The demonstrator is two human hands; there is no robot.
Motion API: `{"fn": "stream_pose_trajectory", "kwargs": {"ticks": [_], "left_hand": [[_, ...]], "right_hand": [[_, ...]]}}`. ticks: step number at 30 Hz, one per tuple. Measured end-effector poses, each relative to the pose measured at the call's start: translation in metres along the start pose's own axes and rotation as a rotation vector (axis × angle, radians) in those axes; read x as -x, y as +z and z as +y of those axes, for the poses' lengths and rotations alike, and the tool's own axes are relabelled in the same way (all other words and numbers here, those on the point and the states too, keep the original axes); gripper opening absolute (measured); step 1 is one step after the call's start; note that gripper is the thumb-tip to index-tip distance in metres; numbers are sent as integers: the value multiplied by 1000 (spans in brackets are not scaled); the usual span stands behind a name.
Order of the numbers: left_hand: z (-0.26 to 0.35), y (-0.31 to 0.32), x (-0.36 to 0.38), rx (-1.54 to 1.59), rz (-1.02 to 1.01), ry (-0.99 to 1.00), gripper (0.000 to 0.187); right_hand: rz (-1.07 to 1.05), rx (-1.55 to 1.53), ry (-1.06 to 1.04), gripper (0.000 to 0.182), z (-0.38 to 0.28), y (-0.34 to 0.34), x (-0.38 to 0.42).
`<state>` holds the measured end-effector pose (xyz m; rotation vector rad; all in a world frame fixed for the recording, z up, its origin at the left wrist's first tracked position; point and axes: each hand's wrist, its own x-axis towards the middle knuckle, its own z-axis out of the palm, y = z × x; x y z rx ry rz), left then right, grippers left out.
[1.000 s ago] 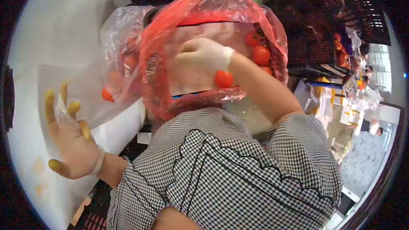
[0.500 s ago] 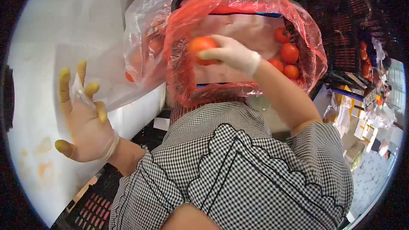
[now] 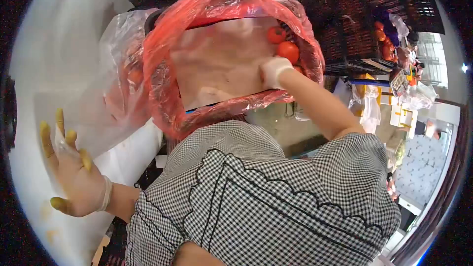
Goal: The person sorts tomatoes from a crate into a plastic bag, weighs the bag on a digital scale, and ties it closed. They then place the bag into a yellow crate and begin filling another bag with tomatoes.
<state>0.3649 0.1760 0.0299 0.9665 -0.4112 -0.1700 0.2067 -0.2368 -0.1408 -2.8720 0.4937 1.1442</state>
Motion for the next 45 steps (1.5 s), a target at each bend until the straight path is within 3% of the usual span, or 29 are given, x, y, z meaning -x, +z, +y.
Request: {"fn": "stream_pose_trajectory", "kwargs": {"ticks": [1,5,7,8,9,11,12,14,16,18,19,22,24,25,26,27,29,30,31,33,34,37,40,45], "left_hand": [[-2,3,0,-3,-4,-4,118],[-1,1,-3,11,-38,-15,117],[-1,2,-2,-9,-10,-4,116],[-1,3,-2,-16,2,0,115],[-2,1,-2,-33,2,14,115],[-2,-2,0,28,-1,-7,114],[-2,-1,1,11,9,-7,115],[-1,-4,2,18,3,0,115],[-2,-5,3,52,-7,-14,116],[-3,-4,2,50,-9,-19,116],[-5,-2,1,50,-13,-28,116],[-6,2,0,10,21,-8,116],[-2,-1,0,56,-10,-20,115],[-1,-3,-1,49,-11,-6,115],[-2,-3,-2,69,-24,-13,115],[-3,-5,-3,95,-26,-11,115],[-4,-7,-3,113,-22,-11,114],[-5,-5,-5,108,-27,-11,114],[-6,-3,-8,104,-35,-8,114],[-7,-2,-10,112,-58,-15,115],[-7,-1,-10,121,-69,-23,115],[-11,-1,-13,117,-79,-20,115],[-10,-2,-12,102,-58,-22,113],[-12,-2,-5,90,-19,-23,110]], "right_hand": [[89,20,-23,59,9,14,6],[54,-110,-75,69,12,4,-8],[52,-1373,-137,64,-1,-1,-19],[-125,-1712,-203,59,-6,-8,-23],[-129,-1713,-228,59,-20,-21,-21],[-557,-2324,-468,58,-64,-57,-10],[-585,-2314,-492,58,-84,-72,-10],[-687,-2266,-832,54,-129,-97,-13],[-754,-2319,-905,54,-177,-112,-12],[-599,-2126,-1115,54,-218,-124,-7],[-806,-2203,-1072,50,-230,-113,-21],[-493,-2037,-918,39,-208,-112,-8],[16,-1729,-848,32,-159,-92,-27],[454,-1329,-563,26,-130,-91,-18],[557,-1068,-280,27,-91,-65,-40],[717,-610,-53,38,-48,-55,-44],[498,-415,400,51,12,-38,-44],[430,-257,487,68,37,-16,-45],[360,-376,498,80,44,-19,-31],[567,-67,404,87,47,5,-36],[565,-71,407,87,51,8,-41],[508,-116,438,79,55,8,-64],[464,-57,420,54,54,-2,-71],[526,-345,358,61,63,0,-67]]}}
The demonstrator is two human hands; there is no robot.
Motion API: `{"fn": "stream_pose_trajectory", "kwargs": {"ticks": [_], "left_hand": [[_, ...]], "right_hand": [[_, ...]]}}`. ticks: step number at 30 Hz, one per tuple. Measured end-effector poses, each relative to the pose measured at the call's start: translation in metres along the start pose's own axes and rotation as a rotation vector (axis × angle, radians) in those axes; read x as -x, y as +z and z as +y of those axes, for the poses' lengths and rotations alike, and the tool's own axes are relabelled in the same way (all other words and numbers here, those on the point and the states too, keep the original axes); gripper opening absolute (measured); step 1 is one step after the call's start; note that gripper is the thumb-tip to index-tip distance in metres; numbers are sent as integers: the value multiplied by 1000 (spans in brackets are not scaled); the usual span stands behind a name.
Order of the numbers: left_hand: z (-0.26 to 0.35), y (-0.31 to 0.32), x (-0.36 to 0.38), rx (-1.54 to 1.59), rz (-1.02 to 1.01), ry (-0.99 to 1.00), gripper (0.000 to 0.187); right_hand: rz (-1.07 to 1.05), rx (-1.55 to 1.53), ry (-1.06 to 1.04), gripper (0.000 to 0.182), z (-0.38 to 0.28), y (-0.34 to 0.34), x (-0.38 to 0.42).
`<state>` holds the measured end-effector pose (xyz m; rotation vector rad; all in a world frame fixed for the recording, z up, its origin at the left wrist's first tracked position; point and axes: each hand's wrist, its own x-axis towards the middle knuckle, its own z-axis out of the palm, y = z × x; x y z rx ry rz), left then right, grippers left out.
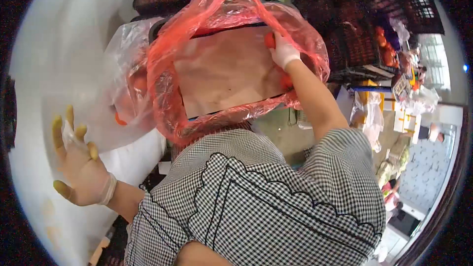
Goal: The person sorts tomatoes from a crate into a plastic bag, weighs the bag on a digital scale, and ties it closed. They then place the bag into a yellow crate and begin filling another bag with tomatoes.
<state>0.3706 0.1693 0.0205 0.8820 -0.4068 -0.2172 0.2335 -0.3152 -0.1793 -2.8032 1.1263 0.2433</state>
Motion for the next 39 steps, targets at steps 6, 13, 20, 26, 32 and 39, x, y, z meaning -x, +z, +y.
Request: {"fn": "stream_pose_trajectory", "kwargs": {"ticks": [6,13,20,26,32,39], "left_hand": [[-3,7,2,-69,25,6,110],[-5,4,6,8,5,19,112],[-1,2,10,26,-27,-3,114],[7,-5,16,-20,-9,15,114],[10,-2,19,-152,60,12,115],[6,1,17,-105,30,1,117]], "right_hand": [[81,-882,-71,67,5,-17,6],[-654,-1467,-410,53,-141,-59,61],[-562,-1040,-727,35,-231,-81,86],[-331,-295,-790,82,-145,31,61],[-523,-680,-403,74,-181,-4,60],[-1137,-1709,-264,49,-277,-91,115]]}}
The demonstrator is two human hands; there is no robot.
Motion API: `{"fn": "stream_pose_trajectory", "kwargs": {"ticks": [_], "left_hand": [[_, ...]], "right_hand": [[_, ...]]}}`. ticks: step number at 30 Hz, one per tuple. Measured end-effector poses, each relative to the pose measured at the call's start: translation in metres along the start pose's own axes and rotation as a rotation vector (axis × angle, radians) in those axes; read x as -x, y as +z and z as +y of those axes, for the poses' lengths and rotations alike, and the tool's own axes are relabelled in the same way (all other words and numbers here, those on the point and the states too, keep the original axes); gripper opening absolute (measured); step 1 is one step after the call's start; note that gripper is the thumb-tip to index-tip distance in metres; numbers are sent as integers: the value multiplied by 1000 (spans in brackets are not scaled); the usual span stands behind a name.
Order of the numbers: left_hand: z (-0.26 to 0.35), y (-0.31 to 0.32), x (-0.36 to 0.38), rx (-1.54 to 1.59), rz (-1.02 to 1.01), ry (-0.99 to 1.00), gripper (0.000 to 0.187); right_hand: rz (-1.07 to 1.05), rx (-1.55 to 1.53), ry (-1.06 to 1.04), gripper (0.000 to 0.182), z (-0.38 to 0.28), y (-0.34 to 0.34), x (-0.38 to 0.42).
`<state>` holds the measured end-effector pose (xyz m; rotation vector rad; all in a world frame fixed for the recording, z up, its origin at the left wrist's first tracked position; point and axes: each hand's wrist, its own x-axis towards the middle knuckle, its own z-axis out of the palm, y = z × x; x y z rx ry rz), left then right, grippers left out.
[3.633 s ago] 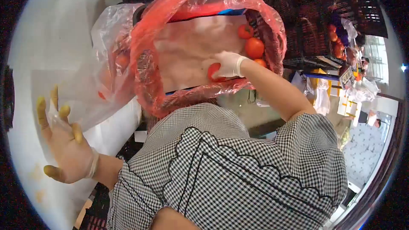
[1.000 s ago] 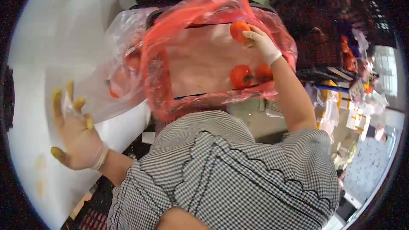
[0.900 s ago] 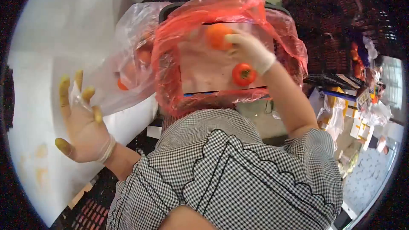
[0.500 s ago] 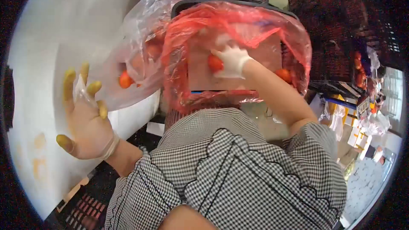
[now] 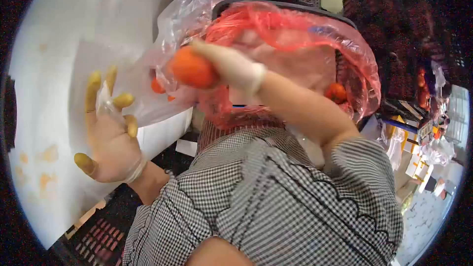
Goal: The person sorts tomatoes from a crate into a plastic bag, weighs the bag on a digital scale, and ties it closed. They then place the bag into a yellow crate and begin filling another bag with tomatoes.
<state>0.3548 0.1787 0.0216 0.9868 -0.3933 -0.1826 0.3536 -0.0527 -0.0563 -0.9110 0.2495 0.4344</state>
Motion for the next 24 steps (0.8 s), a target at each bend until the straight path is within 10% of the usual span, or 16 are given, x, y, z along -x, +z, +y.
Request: {"fn": "stream_pose_trajectory", "kwargs": {"ticks": [5,7,12,14,15,18,20,24], "left_hand": [[1,4,-1,64,51,-35,119],[1,3,-4,95,10,-35,118],[3,-6,-13,129,-59,-8,115],[0,-4,-14,75,-56,-43,113],[-2,0,-17,59,-61,-48,113],[-6,5,-19,70,-59,-24,111],[-4,4,-18,103,-75,-27,109],[-7,6,-16,89,-42,1,110]], "right_hand": [[-42,460,-218,32,19,-3,-1],[286,1142,-450,27,14,-52,34],[643,1672,612,37,15,-212,149],[688,2073,240,39,63,-299,190],[581,1903,635,52,17,-230,189],[622,1908,711,57,40,-275,186],[580,1800,594,19,2,-220,177],[252,731,28,32,-4,-160,118]]}}
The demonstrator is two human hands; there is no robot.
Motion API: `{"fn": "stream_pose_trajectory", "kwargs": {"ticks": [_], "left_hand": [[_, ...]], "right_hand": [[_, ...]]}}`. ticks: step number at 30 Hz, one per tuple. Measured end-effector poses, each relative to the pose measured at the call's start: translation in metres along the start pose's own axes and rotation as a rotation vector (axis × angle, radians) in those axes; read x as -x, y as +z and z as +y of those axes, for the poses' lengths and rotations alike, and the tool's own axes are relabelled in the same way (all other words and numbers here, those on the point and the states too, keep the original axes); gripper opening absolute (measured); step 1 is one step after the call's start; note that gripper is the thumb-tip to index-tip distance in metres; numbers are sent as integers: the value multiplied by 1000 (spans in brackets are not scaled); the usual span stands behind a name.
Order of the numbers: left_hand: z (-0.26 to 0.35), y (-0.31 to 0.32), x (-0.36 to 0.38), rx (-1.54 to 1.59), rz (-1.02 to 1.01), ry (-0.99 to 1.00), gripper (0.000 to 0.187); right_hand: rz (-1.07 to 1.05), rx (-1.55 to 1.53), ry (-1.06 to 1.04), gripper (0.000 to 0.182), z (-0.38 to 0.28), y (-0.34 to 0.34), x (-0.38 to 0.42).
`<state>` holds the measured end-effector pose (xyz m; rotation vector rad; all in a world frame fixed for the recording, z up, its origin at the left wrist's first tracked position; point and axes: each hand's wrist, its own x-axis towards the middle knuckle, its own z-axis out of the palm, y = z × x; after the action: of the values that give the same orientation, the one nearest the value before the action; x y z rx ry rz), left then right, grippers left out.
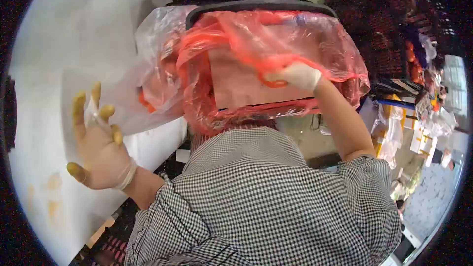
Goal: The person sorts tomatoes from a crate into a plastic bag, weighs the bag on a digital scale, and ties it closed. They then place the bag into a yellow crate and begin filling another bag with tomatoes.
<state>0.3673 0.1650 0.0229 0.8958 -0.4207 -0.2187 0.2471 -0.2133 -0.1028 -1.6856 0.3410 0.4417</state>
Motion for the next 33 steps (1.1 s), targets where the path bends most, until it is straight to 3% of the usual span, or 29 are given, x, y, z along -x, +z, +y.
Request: {"fn": "stream_pose_trajectory", "kwargs": {"ticks": [1,3,5,7,10,12,13,14,15,16,19,26,33], "left_hand": [[0,1,0,-13,9,3,110],[-1,4,-1,-34,13,-7,113],[1,5,1,-55,27,-8,114],[1,8,3,-68,40,-18,114],[1,8,4,-75,66,-20,116],[1,4,7,-132,37,-13,116],[1,2,8,-123,43,-6,116],[2,0,9,-139,63,-2,116],[2,-1,10,-157,81,-1,116],[2,1,9,-155,80,0,116],[4,1,10,-113,53,-9,116],[3,2,11,83,6,-44,111],[-1,5,-3,203,-31,-75,105]], "right_hand": [[-27,-248,-109,38,-16,23,-13],[-181,-541,52,47,-58,63,-36],[-190,-646,-121,49,-87,116,-64],[-271,-322,-283,55,-107,144,-82],[-366,-344,-317,43,-97,150,-90],[-358,-186,6,33,-93,117,-87],[-316,-43,-29,32,-56,104,-105],[-253,424,-125,33,-36,78,-112],[-199,770,-71,32,-26,58,-116],[-184,919,17,32,-17,43,-122],[-165,983,91,31,-8,22,-141],[-56,989,46,29,-20,3,-158],[-3,915,-45,30,-97,-17,-34]]}}
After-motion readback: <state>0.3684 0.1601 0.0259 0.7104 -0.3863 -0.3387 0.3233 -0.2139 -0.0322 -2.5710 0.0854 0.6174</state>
